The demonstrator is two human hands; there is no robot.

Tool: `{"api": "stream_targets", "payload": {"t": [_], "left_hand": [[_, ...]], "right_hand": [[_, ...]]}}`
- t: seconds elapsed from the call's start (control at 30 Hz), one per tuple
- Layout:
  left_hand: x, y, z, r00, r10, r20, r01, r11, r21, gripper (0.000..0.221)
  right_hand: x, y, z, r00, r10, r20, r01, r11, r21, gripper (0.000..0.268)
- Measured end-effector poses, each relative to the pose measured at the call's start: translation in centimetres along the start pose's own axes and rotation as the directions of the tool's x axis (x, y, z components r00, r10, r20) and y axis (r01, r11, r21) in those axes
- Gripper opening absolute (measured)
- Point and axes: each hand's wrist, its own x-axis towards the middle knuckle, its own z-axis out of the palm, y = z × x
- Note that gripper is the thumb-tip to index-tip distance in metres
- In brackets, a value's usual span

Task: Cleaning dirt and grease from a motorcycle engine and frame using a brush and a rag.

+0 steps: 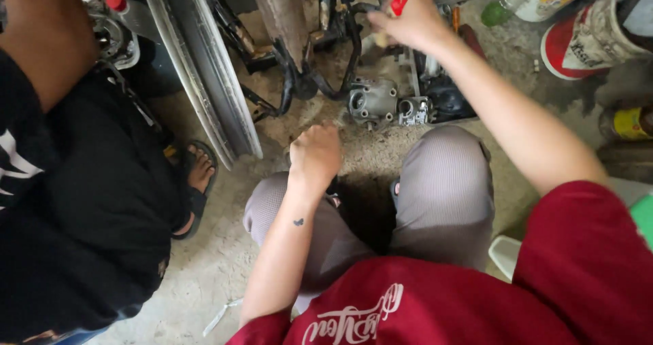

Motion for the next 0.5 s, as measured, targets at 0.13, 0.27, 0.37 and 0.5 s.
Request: {"api": "stream_targets", "payload": {"t": [0.13,0.27,0.37,0.5], "left_hand": [[1.0,-0.2,4.2,0.861,0.071,-0.503,0.052,0.973,0.225,0.013],[0.9,-0.2,2.3,0.923,0.095,-0.372,0.09,0.889,0.45,0.074],[1.7,0.3,1.5,0.928,0.1,-0.36,0.081,0.887,0.454,0.077],[2.8,0.5,2.1,0.832,0.244,-0.498,0.101,0.817,0.568,0.056]], "right_hand": [[-1.1,-0.9,0.7,0.988,0.114,0.105,-0.128,0.982,0.139,0.023],[0.6,4.9,-0.6,0.993,0.112,0.029,-0.113,0.994,0.013,0.053],[0.1,5.8,0.0,0.99,-0.095,-0.103,0.115,0.972,0.205,0.033],[1.6,9.0,5.1,0.93,-0.3,-0.21,0.355,0.878,0.32,0.022]]}}
